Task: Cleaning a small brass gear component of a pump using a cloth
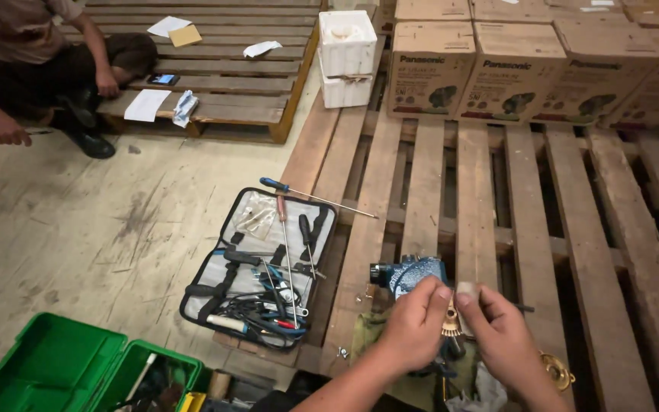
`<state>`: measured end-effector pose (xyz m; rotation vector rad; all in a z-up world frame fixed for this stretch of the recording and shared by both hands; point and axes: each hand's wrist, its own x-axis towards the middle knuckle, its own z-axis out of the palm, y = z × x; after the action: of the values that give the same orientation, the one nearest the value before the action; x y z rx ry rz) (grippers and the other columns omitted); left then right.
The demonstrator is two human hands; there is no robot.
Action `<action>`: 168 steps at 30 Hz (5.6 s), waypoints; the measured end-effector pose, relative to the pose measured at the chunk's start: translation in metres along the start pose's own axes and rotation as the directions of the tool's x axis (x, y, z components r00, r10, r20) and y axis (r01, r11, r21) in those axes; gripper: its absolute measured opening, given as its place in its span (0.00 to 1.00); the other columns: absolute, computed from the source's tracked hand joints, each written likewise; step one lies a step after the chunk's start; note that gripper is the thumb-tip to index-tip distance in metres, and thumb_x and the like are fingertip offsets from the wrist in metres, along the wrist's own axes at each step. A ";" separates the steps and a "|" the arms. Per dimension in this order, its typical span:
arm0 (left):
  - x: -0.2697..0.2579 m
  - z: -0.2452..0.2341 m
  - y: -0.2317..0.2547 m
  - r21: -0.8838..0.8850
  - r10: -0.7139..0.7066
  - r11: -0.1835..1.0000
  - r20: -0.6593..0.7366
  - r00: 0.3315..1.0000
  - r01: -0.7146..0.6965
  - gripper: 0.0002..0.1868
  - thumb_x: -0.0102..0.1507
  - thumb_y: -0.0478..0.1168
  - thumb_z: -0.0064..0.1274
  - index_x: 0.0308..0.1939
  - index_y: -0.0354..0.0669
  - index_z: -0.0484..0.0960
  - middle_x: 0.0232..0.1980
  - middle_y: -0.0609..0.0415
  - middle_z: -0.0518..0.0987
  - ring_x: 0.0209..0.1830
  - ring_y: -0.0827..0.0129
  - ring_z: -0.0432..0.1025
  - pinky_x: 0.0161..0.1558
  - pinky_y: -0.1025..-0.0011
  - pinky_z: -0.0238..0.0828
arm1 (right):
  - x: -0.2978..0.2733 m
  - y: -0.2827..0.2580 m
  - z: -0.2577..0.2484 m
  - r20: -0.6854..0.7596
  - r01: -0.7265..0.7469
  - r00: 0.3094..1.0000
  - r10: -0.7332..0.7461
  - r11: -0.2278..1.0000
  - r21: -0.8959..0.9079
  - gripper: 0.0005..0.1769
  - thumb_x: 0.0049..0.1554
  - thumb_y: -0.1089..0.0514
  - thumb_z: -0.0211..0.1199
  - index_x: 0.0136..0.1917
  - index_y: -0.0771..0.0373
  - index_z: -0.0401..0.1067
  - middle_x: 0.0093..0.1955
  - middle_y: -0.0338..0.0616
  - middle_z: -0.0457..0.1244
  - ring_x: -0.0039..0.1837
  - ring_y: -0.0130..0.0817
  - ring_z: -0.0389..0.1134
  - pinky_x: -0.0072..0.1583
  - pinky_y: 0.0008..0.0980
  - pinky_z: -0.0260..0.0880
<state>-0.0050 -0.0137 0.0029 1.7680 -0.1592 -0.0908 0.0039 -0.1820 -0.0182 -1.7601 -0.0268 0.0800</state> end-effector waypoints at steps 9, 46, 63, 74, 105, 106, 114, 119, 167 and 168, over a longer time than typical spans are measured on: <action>0.009 -0.005 -0.013 0.086 0.063 0.994 -0.027 0.998 -0.060 0.18 0.73 0.52 0.35 0.34 0.48 0.67 0.26 0.53 0.71 0.28 0.59 0.68 0.33 0.58 0.58 | 0.005 0.013 0.009 -0.034 0.047 0.998 -0.045 0.997 0.061 0.11 0.64 0.55 0.59 0.46 0.64 0.75 0.38 0.38 0.65 0.42 0.23 0.62 0.43 0.25 0.63; 0.005 -0.012 -0.007 0.041 0.109 0.993 -0.001 0.994 -0.109 0.19 0.72 0.52 0.36 0.32 0.49 0.70 0.24 0.61 0.68 0.26 0.70 0.63 0.31 0.65 0.57 | -0.015 -0.028 0.010 0.032 0.040 0.999 -0.040 0.999 -0.005 0.15 0.67 0.49 0.53 0.39 0.55 0.63 0.33 0.30 0.53 0.36 0.21 0.52 0.38 0.27 0.53; 0.000 -0.014 -0.003 0.061 0.125 0.990 0.002 0.992 -0.125 0.18 0.72 0.48 0.37 0.35 0.45 0.77 0.21 0.37 0.74 0.26 0.39 0.71 0.35 0.52 0.69 | -0.014 -0.030 0.005 0.008 0.093 0.996 -0.093 0.995 -0.044 0.13 0.63 0.57 0.61 0.37 0.63 0.72 0.24 0.41 0.61 0.33 0.25 0.59 0.37 0.28 0.62; 0.002 -0.016 0.000 0.102 0.112 0.988 0.041 0.993 -0.116 0.20 0.73 0.49 0.34 0.33 0.45 0.75 0.20 0.38 0.73 0.25 0.42 0.70 0.33 0.54 0.68 | -0.009 -0.029 0.008 0.001 -0.004 1.000 0.004 0.998 -0.064 0.12 0.60 0.59 0.63 0.36 0.65 0.74 0.22 0.43 0.63 0.29 0.29 0.65 0.37 0.28 0.67; 0.001 -0.001 -0.002 -0.366 0.193 0.913 0.001 0.981 -0.179 0.35 0.75 0.58 0.18 0.30 0.43 0.76 0.19 0.50 0.73 0.20 0.64 0.69 0.30 0.66 0.72 | -0.015 -0.067 0.006 0.081 0.006 0.996 -0.021 0.984 0.179 0.18 0.61 0.60 0.64 0.30 0.65 0.69 0.20 0.45 0.61 0.25 0.31 0.66 0.30 0.28 0.69; 0.003 -0.003 -0.005 -0.366 0.193 0.913 0.003 0.981 -0.179 0.35 0.75 0.58 0.18 0.30 0.43 0.76 0.19 0.50 0.73 0.20 0.64 0.69 0.30 0.66 0.72 | -0.015 -0.064 0.006 0.080 0.006 0.997 -0.021 0.984 0.179 0.18 0.61 0.60 0.64 0.30 0.65 0.69 0.20 0.45 0.61 0.25 0.31 0.66 0.30 0.28 0.69; 0.008 0.000 -0.010 -0.236 0.237 0.939 -0.087 0.968 -0.251 0.29 0.75 0.51 0.23 0.26 0.45 0.71 0.20 0.58 0.67 0.25 0.69 0.64 0.33 0.69 0.65 | -0.008 -0.032 0.012 -0.040 0.052 0.998 -0.045 0.979 0.197 0.20 0.59 0.61 0.67 0.28 0.66 0.69 0.18 0.46 0.60 0.21 0.31 0.65 0.26 0.26 0.65; 0.001 -0.003 0.001 -0.244 0.158 0.956 -0.048 0.986 -0.165 0.30 0.75 0.51 0.26 0.26 0.42 0.75 0.19 0.52 0.72 0.25 0.68 0.66 0.33 0.68 0.67 | -0.007 -0.029 0.008 0.045 0.070 0.996 -0.079 0.982 0.177 0.19 0.61 0.60 0.65 0.29 0.66 0.69 0.19 0.46 0.62 0.24 0.31 0.66 0.30 0.27 0.68; 0.011 -0.017 -0.009 0.053 0.127 0.991 -0.029 0.992 -0.125 0.14 0.72 0.43 0.40 0.41 0.42 0.78 0.16 0.49 0.79 0.20 0.59 0.78 0.30 0.65 0.75 | -0.010 -0.027 0.010 -0.045 0.076 0.997 -0.069 0.977 0.201 0.09 0.61 0.66 0.59 0.55 0.70 0.72 0.36 0.48 0.66 0.36 0.33 0.71 0.40 0.33 0.76; 0.012 -0.015 -0.010 0.026 0.128 0.991 -0.013 0.992 -0.128 0.14 0.72 0.42 0.39 0.41 0.39 0.79 0.17 0.47 0.79 0.18 0.58 0.76 0.29 0.66 0.74 | -0.011 -0.025 0.012 -0.082 0.074 0.995 -0.057 0.971 0.228 0.07 0.64 0.64 0.56 0.52 0.70 0.72 0.35 0.48 0.65 0.36 0.33 0.69 0.39 0.32 0.75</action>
<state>0.0095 0.0013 -0.0033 1.7786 -0.2639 0.0167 -0.0074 -0.1664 0.0044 -1.5270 -0.0207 -0.0301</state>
